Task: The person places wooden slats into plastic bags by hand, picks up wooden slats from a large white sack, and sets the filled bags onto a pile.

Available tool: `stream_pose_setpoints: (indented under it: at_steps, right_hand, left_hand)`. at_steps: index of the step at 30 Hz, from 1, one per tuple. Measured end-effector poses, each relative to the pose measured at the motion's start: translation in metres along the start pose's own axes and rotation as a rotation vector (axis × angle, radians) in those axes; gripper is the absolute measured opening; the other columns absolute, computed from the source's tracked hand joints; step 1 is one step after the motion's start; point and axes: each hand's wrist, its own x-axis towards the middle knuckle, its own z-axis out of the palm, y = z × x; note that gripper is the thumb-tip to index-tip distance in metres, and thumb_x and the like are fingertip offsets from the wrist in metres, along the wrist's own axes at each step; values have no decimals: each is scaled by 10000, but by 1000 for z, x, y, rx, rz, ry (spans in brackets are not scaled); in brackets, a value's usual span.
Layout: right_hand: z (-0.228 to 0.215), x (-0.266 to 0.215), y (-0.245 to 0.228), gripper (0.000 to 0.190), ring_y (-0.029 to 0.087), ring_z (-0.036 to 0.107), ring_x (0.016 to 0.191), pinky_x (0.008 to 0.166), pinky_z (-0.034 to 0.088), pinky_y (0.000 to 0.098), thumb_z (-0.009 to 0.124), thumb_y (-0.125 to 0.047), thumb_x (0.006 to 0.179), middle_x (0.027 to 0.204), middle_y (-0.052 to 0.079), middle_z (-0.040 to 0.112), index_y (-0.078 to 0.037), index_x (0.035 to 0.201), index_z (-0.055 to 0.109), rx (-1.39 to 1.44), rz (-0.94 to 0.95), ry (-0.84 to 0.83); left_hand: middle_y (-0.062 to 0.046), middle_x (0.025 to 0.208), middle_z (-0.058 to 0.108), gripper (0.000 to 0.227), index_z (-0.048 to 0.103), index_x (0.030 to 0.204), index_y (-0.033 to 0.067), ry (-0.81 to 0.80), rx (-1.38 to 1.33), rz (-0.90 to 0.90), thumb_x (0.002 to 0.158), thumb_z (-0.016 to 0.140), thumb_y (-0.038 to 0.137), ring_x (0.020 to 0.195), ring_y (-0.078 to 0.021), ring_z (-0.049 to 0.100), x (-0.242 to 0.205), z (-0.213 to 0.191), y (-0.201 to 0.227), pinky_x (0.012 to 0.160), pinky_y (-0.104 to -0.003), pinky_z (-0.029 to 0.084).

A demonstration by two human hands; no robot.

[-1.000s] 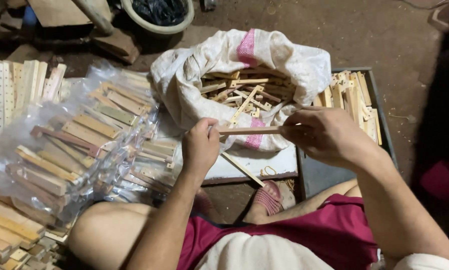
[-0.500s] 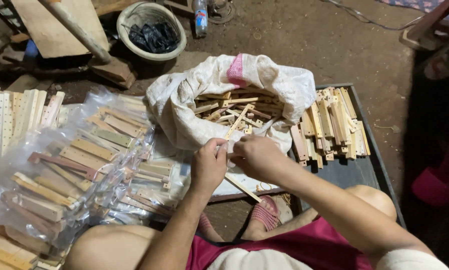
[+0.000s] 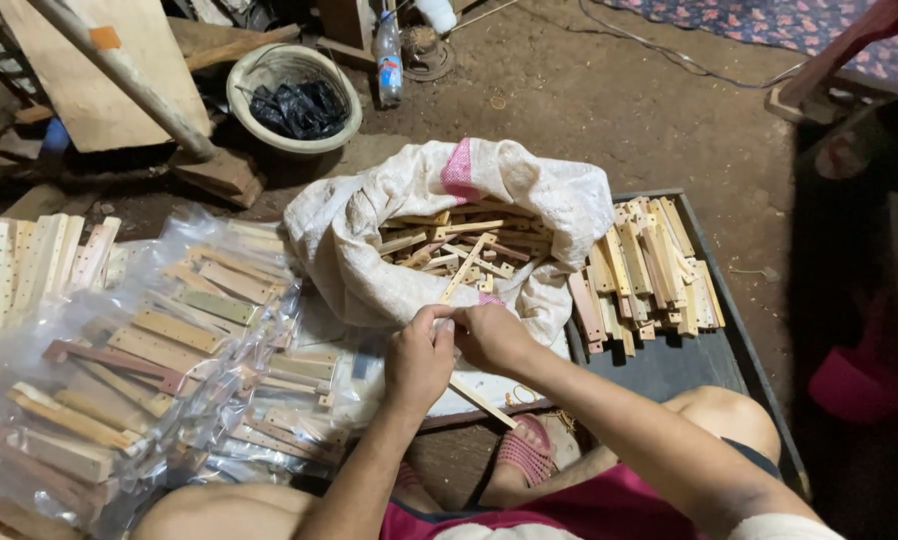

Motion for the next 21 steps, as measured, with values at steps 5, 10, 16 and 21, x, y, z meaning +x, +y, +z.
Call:
stream_pose_setpoints:
  at_steps: [5, 10, 16, 21]
  right_hand:
    - [20, 9, 14, 277, 383, 742, 701, 650, 599, 483, 607, -351, 903, 626, 146, 691, -124, 852, 756, 38, 116, 131]
    - [28, -2, 4, 328, 232, 657, 385, 436, 573, 321, 532, -260, 994, 440, 155, 617, -68, 825, 737, 707, 176, 66]
    - [23, 1, 7, 278, 321, 734, 566, 662, 623, 446, 586, -322, 938, 506, 108, 655, -111, 868, 753, 41, 160, -37]
    - [-3, -17, -17, 347, 448, 733, 931, 870, 587, 573, 582, -422, 961, 783, 189, 743, -168, 1133, 743, -5, 190, 72]
  left_hand:
    - [-164, 794, 776, 233, 738, 1132, 235, 6, -2, 25, 932, 619, 220, 893, -360, 757, -8, 5, 5, 779, -491, 597]
    - [-193, 845, 780, 277, 700, 1202, 230, -21, -18, 18, 949, 587, 221, 941, -383, 747, -3, 8, -2, 845, -505, 588]
    - [-227, 1080, 760, 365, 657, 1309, 230, -73, 57, 21, 958, 558, 234, 1061, -418, 709, -7, 14, -9, 931, -535, 556]
    - [-160, 993, 791, 357, 655, 1295, 335, -90, 70, -72, 959, 549, 280, 1060, -368, 719, -13, 1, 6, 947, -505, 565]
